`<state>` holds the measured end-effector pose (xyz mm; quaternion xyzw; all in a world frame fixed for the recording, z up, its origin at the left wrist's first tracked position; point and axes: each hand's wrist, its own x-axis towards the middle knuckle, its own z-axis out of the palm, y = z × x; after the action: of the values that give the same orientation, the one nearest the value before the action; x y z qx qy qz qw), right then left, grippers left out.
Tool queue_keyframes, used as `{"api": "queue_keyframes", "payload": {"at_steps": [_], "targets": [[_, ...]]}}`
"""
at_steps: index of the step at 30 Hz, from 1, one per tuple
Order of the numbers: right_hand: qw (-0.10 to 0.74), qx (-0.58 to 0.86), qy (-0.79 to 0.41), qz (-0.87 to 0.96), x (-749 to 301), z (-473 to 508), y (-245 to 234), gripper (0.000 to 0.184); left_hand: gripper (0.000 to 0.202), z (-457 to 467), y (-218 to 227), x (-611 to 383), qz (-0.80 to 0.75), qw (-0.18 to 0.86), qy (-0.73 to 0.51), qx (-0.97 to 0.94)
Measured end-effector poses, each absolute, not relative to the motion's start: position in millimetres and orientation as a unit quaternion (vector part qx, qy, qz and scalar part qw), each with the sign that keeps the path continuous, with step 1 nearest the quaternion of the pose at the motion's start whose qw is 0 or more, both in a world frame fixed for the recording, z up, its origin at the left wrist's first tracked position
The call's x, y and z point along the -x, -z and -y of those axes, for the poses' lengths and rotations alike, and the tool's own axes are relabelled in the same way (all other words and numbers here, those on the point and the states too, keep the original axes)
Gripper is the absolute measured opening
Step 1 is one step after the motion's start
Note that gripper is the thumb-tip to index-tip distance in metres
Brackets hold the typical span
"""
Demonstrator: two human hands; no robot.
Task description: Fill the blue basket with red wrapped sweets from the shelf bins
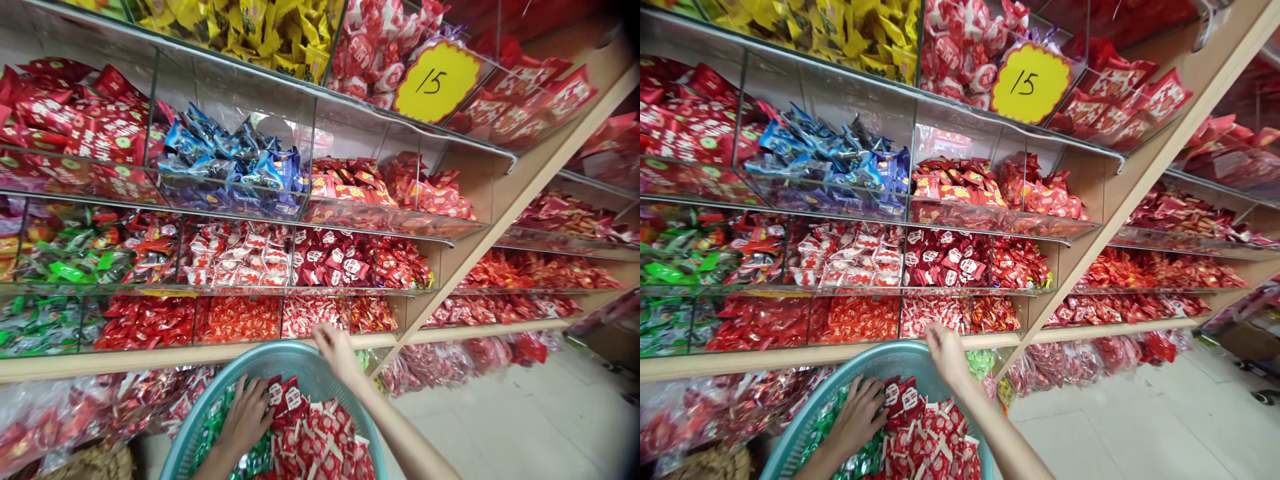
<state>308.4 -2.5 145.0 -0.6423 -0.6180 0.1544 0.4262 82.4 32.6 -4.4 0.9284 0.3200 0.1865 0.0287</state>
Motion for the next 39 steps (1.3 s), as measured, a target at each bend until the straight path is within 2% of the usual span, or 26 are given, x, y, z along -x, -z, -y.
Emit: {"api": "queue_keyframes", "payload": {"at_steps": [4,6,8,11,13,20,29,34,36,39], "targets": [[0.485,0.635,0.01,0.602,-347.8,-7.9,-222.0,0.027,0.022,-31.3,1.9,-83.8,-0.326,0.038,-0.187,-0.926],[0.454,0.651,0.097,0.601,-369.7,-17.2,-244.2,0.033,0.021,-30.9,0.5,-83.9,-0.325,0.037,-0.183,-0.927],[0.384,0.681,0.151,0.605,-386.9,-26.4,-256.0,0.044,0.021,-30.9,-0.6,-83.8,-0.322,0.035,-0.177,-0.929],[0.257,0.738,0.161,0.602,-398.6,-36.7,-261.9,0.056,0.021,-31.1,-1.4,-83.7,-0.326,0.033,-0.17,-0.929],[0.2,0.767,0.159,0.588,-398.4,-40.8,-263.0,0.058,0.021,-31.1,-1.3,-83.9,-0.328,0.034,-0.167,-0.929],[0.164,0.779,0.191,0.575,-388.5,-43.5,-268.9,0.051,0.021,-30.8,-2.3,-83.6,-0.329,0.04,-0.171,-0.928],[0.205,0.761,0.229,0.571,-391.9,-11.3,-277.1,0.049,0.021,-27.7,3.1,-87.1,-0.344,0.056,-0.2,-0.916],[0.317,0.73,0.232,0.56,-386.9,18.2,-274.6,0.051,0.02,-26.5,1.5,-89.4,-0.325,0.054,-0.229,-0.916],[0.38,0.707,0.182,0.568,-373.5,30.8,-259.8,0.052,0.019,-26.4,-6.9,-91.4,-0.318,0.055,-0.246,-0.914],[0.426,0.673,0.014,0.605,-341.6,43.6,-214.0,0.05,0.018,-25.6,-26.1,-95.8,-0.306,0.05,-0.274,-0.911]]}}
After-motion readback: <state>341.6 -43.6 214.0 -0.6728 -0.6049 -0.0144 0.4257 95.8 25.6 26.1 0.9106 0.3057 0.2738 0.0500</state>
